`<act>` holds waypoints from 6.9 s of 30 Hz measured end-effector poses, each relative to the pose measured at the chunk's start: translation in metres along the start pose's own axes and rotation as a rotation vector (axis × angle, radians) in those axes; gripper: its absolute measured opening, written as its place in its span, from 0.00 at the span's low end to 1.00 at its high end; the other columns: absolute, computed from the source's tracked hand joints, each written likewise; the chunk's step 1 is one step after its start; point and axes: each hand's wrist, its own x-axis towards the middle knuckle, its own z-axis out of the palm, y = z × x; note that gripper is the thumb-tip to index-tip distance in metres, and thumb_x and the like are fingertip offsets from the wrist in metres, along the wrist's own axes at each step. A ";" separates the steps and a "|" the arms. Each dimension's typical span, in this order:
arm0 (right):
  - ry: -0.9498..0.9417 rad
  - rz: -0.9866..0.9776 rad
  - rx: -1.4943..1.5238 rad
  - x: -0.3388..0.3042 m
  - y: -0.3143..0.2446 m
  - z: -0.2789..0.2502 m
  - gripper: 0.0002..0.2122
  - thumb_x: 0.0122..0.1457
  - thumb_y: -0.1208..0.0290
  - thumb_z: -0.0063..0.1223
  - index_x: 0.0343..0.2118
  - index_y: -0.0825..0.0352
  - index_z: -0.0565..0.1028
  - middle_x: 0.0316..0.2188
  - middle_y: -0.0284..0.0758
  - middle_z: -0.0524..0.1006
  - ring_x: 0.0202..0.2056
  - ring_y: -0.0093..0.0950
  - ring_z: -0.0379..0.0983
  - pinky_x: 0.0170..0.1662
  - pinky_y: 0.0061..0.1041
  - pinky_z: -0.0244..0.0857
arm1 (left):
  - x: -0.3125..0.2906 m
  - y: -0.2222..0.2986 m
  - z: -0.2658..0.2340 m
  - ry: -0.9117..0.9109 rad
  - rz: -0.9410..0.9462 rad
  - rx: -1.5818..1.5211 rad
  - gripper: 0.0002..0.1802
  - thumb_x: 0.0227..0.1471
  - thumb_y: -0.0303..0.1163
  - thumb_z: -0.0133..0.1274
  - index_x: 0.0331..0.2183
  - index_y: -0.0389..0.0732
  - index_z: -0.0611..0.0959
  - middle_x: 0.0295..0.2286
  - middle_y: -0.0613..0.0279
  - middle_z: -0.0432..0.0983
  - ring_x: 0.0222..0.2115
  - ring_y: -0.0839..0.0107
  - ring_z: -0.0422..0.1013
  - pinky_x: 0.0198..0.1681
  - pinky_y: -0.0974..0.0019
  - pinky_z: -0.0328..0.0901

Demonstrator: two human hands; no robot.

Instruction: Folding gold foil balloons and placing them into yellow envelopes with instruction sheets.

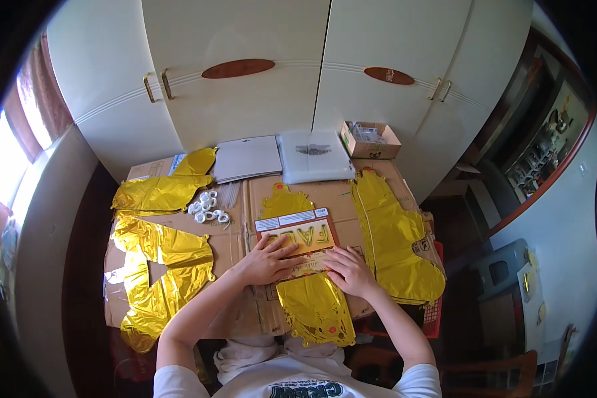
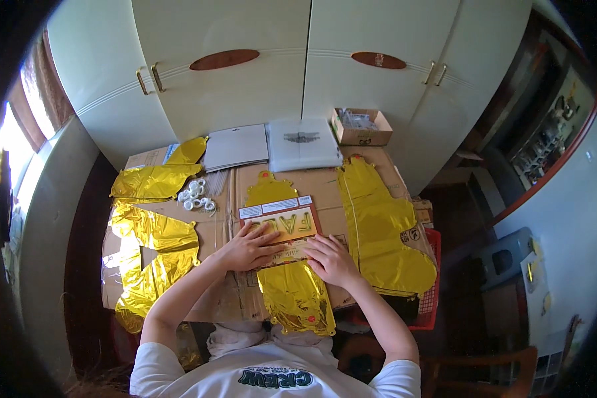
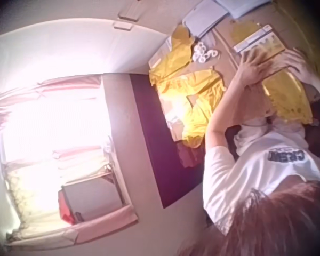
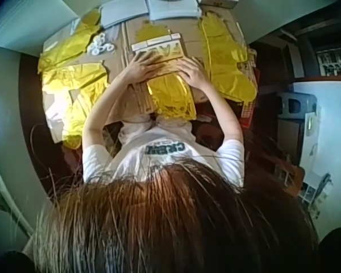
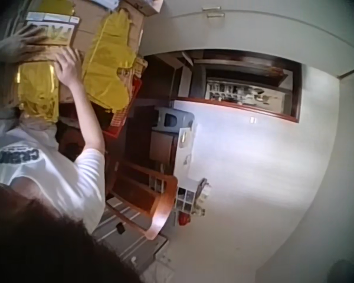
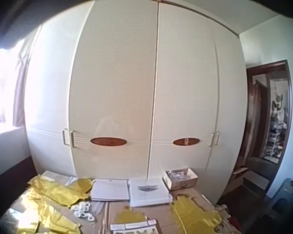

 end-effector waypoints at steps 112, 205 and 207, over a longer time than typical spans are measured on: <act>0.173 0.262 -0.088 0.037 -0.004 0.034 0.23 0.55 0.69 0.58 0.53 0.67 0.65 0.37 0.44 0.77 0.35 0.43 0.75 0.38 0.39 0.68 | -0.022 0.012 -0.002 0.297 -0.418 -0.465 0.20 0.42 0.44 0.62 0.29 0.35 0.84 0.39 0.52 0.74 0.44 0.53 0.67 0.50 0.56 0.62; 0.071 -0.216 0.264 0.093 -0.038 0.030 0.12 0.60 0.72 0.50 0.47 0.63 0.75 0.50 0.37 0.75 0.54 0.34 0.70 0.56 0.37 0.62 | 0.009 0.092 0.017 0.067 -0.244 -0.005 0.49 0.46 0.77 0.37 0.59 0.52 0.70 0.58 0.53 0.61 0.63 0.44 0.47 0.60 0.26 0.39; 0.124 -0.145 0.174 0.085 -0.027 0.029 0.13 0.60 0.74 0.49 0.47 0.64 0.75 0.49 0.38 0.75 0.53 0.35 0.71 0.57 0.36 0.63 | 0.012 0.093 0.015 0.027 -0.254 0.028 0.49 0.47 0.78 0.33 0.60 0.57 0.68 0.61 0.56 0.58 0.65 0.44 0.42 0.59 0.21 0.34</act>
